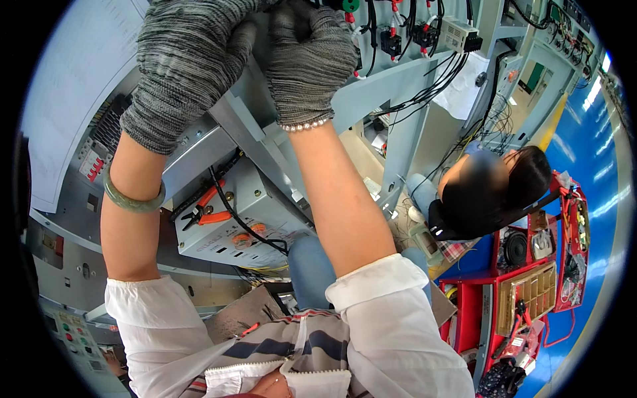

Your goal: The person works inside an open electrical cabinet, handling and connecting multiple wires to terminal blocks. They use a screwdriver to tighten connections and organize the wiring within the panel.

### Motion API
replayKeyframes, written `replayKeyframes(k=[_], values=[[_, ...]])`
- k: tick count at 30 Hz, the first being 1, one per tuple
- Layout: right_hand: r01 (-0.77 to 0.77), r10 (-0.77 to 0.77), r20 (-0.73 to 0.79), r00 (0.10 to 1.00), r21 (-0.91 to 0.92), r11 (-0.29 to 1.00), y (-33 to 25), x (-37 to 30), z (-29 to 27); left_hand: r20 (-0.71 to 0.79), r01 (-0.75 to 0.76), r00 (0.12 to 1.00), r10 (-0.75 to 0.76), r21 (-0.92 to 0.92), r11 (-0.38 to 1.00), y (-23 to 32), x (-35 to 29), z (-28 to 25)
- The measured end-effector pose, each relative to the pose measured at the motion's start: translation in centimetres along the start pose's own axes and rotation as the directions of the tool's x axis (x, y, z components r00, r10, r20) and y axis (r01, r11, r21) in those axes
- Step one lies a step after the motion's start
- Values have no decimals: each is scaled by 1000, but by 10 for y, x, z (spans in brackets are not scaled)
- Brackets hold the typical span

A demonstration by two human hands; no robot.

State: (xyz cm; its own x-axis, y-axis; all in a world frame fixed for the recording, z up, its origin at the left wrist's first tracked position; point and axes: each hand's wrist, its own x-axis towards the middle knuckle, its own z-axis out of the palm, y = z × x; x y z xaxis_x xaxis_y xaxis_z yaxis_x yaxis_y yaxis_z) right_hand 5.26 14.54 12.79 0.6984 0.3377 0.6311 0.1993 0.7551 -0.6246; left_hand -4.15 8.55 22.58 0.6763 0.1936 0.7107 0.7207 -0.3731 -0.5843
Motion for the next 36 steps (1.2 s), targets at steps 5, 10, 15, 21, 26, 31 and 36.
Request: replayKeyframes(k=[5, 10, 15, 21, 26, 31, 36], values=[[157, -158, -10, 987, -41, 987, 6, 4, -1, -39, 5, 999, -6, -11, 1000, 8, 4, -1], [221, -219, 49, 975, -35, 975, -8, 1, -5, -79, -30, 997, 25, -69, 997, 3, 2, 1], [80, -75, 120, 990, -44, 996, -12, 5, -9, -105, -67, 992, 68, 13, 998, 7, 1, 2], [-119, 98, 124, 987, 178, 977, -17, 6, -6, -100, -100, 990, 104, 45, 994, 2, 3, 2], [-239, 213, 118, 970, 284, 929, -25, -1, -3, -79, -119, 989, 124, 69, 991, 1, 2, -1], [92, -94, 21, 995, 83, 992, -8, -1, -5, -113, -81, 990, 87, 55, 995, 4, -1, 6], [271, -267, 57, 962, -78, 959, -8, -1, -9, -110, -106, 988, 109, 36, 994, 3, 0, 4]])
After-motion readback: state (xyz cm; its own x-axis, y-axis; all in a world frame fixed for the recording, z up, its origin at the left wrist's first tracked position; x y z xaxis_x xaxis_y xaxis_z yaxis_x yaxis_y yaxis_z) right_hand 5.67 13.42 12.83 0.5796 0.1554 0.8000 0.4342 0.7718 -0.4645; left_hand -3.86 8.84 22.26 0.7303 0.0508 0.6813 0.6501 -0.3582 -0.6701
